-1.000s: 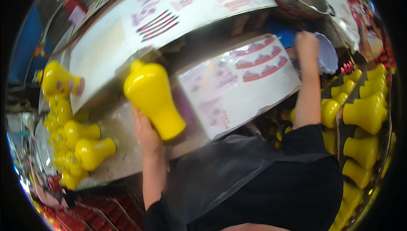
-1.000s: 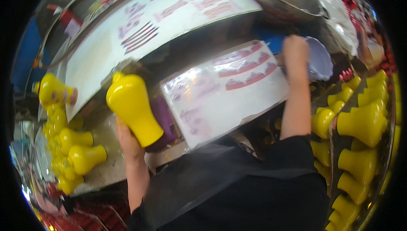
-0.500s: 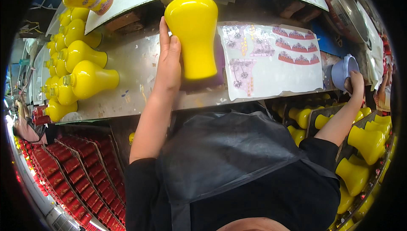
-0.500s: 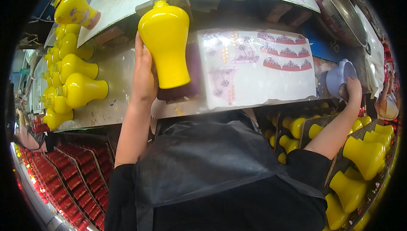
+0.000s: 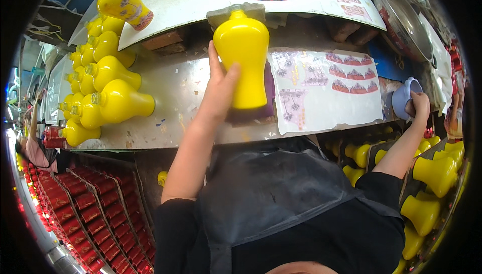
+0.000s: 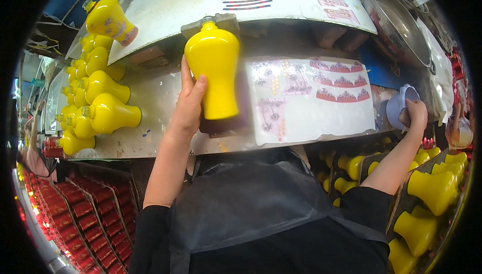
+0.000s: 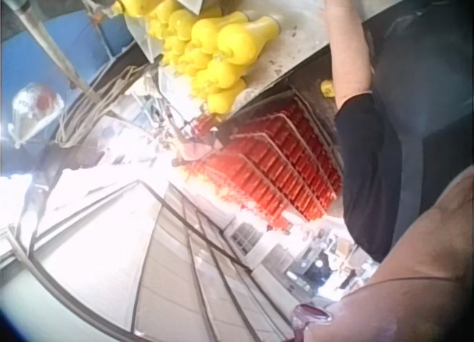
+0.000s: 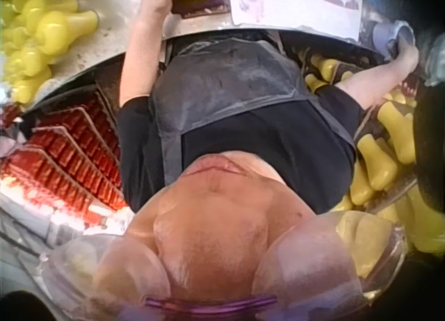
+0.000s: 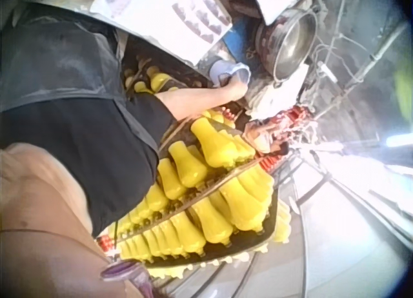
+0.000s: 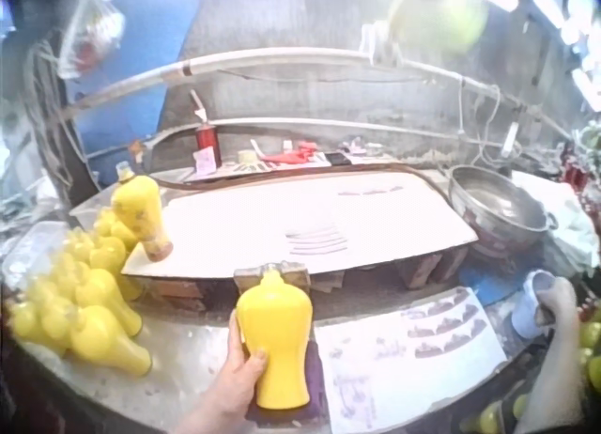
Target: The person applies a decorative label to the neck of a yellow bottle, then places the bottle on a metal workbench. The person then picks up another yellow bottle and applies a label to its base.
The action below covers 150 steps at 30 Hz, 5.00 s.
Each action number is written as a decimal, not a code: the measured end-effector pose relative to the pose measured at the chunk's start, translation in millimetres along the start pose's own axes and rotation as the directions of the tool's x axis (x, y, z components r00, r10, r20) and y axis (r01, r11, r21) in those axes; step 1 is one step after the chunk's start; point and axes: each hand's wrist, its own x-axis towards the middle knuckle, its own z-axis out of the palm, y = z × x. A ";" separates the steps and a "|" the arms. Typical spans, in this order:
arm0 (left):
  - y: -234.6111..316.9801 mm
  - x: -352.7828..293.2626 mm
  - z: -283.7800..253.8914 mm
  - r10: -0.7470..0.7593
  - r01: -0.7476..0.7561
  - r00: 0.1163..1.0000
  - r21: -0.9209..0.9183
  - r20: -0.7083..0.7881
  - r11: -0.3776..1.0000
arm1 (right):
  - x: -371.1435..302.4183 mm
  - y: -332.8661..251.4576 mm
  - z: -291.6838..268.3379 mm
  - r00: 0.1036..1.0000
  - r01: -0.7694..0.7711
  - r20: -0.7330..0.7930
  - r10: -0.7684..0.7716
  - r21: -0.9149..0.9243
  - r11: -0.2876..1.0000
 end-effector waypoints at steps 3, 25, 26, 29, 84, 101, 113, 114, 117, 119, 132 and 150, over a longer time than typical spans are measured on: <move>-2.3 -0.1 1.4 0.028 -0.027 1.000 0.044 -0.014 0.999 | -55.3 -41.7 -27.2 0.897 0.131 -0.421 -0.133 -0.034 0.991; -8.1 -5.0 6.0 0.198 -0.177 0.978 0.253 -0.060 0.951 | -352.0 -374.3 -3.3 0.448 0.177 0.039 -0.893 0.975 0.131; -8.9 -5.4 6.9 0.190 -0.164 0.979 0.280 -0.068 0.946 | -351.6 -372.3 0.5 0.463 0.163 0.078 -0.883 0.972 0.171; -7.5 -8.4 9.1 0.129 -0.126 0.992 0.147 -0.012 0.981 | -348.9 -357.0 9.4 0.494 0.202 0.138 -0.858 0.942 0.268; -82.8 8.5 168.2 -0.047 -0.820 0.559 0.561 0.828 0.110 | -285.0 -150.8 46.7 0.764 0.645 -0.008 -0.645 0.011 0.764; -66.5 -1.9 157.8 0.075 -0.553 0.759 0.580 0.647 0.598 | -240.3 -175.0 47.4 0.647 0.734 -0.110 -0.755 0.360 0.576; -60.3 -4.8 153.7 -0.177 -0.094 0.861 0.491 0.476 0.866 | -232.0 -188.3 41.2 0.653 0.643 0.037 -0.756 0.500 0.580; -59.6 -5.2 153.1 -0.213 -0.052 0.859 0.493 0.466 0.869 | -231.5 -188.5 41.1 0.668 0.625 0.051 -0.742 0.502 0.597; -61.1 -7.3 151.4 -0.207 -0.052 0.861 0.485 0.465 0.873 | -231.3 -186.2 43.3 0.644 0.680 -0.004 -0.765 0.462 0.570; -65.1 -8.6 149.3 -0.239 0.004 0.847 0.444 0.475 0.896 | -229.5 -184.3 45.1 0.607 0.731 -0.051 -0.793 0.428 0.532; -63.7 -13.6 134.9 -0.551 0.741 0.625 -0.198 0.553 0.642 | -265.8 -199.9 -25.5 0.399 0.121 0.449 -0.800 0.839 0.531; 14.8 -72.1 69.5 -0.217 0.393 0.894 -0.452 0.393 0.801 | -342.8 -280.1 -89.6 -0.142 0.143 0.278 -0.950 0.956 0.258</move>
